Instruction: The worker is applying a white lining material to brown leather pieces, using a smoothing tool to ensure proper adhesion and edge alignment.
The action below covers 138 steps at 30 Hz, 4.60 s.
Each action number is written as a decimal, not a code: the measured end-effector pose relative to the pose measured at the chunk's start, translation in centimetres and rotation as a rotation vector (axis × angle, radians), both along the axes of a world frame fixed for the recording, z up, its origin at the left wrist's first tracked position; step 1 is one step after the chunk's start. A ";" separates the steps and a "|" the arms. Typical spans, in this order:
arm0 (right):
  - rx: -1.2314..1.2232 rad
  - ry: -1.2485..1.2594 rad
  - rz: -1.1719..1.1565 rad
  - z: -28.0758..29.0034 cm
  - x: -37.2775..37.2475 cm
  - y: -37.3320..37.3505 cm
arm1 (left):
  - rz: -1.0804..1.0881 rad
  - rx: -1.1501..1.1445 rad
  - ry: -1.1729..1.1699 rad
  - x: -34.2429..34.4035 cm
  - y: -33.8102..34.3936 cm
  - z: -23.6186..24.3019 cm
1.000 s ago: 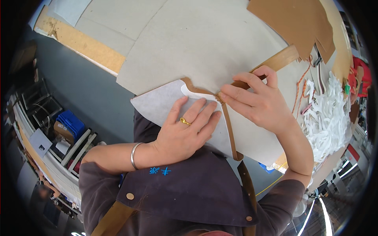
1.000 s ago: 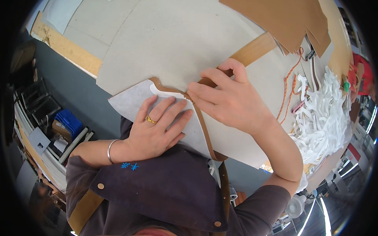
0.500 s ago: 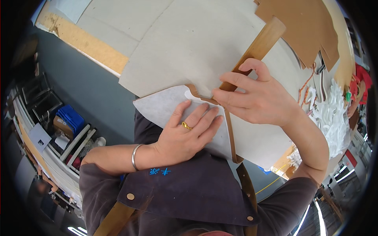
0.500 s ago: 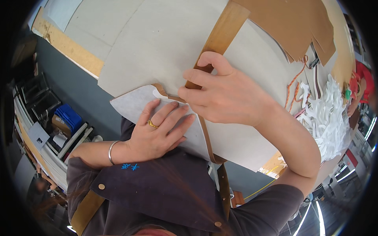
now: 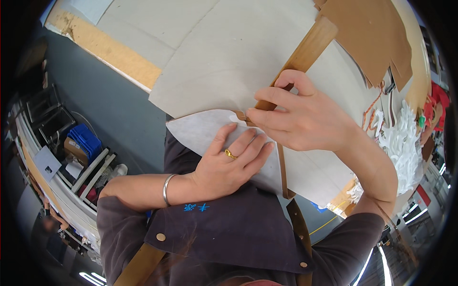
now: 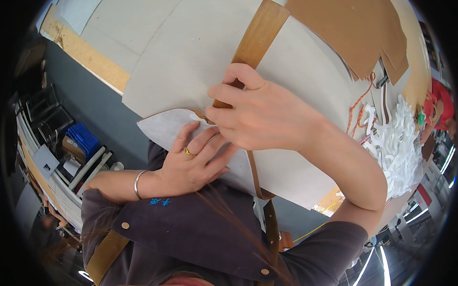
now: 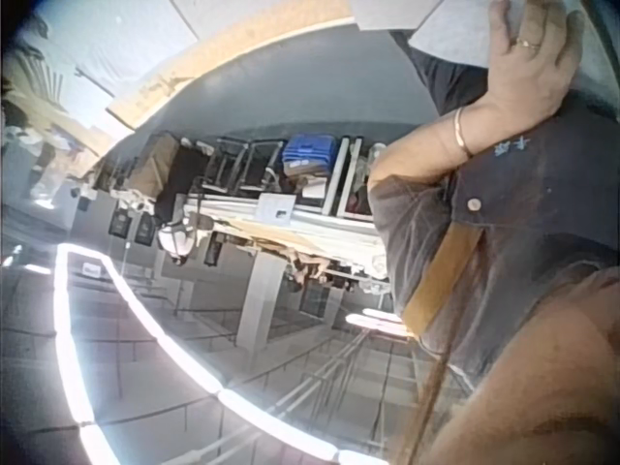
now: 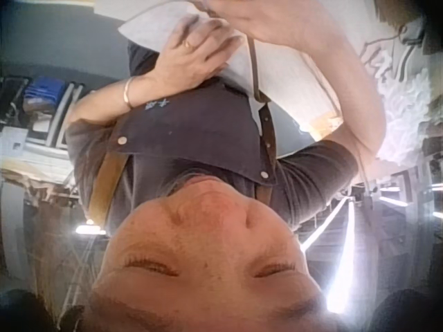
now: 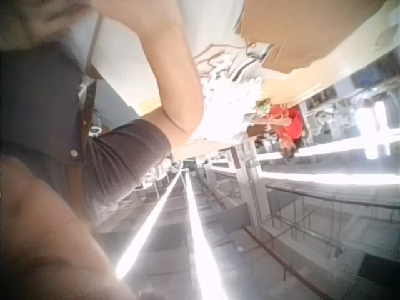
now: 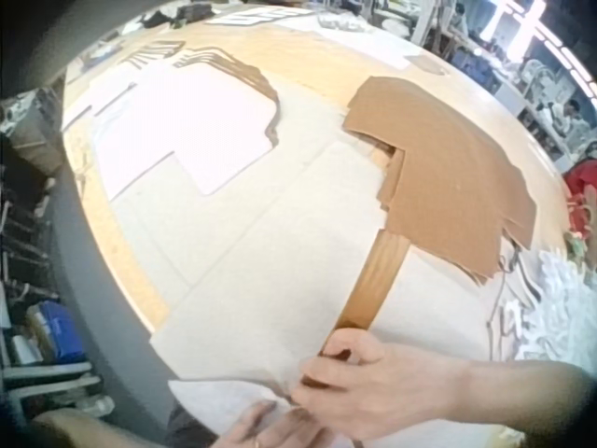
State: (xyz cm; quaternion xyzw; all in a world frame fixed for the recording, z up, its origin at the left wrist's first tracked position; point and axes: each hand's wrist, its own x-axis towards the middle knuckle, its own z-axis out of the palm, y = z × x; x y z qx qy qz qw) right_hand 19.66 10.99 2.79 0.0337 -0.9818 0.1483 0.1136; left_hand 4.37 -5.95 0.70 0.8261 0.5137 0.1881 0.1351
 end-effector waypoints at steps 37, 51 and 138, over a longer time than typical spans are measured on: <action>-0.212 0.025 -1.063 -1.7 -2.3 -11.3 | 0.037 -0.052 -0.216 -7.0 6.8 -0.2; 0.114 0.007 -1.076 -2.2 -3.1 -12.4 | 0.018 -0.051 -0.262 -7.3 7.4 -0.8; -1.045 0.950 -1.221 -7.1 11.5 -8.1 | 0.495 -0.798 -1.456 -8.7 -2.6 -3.5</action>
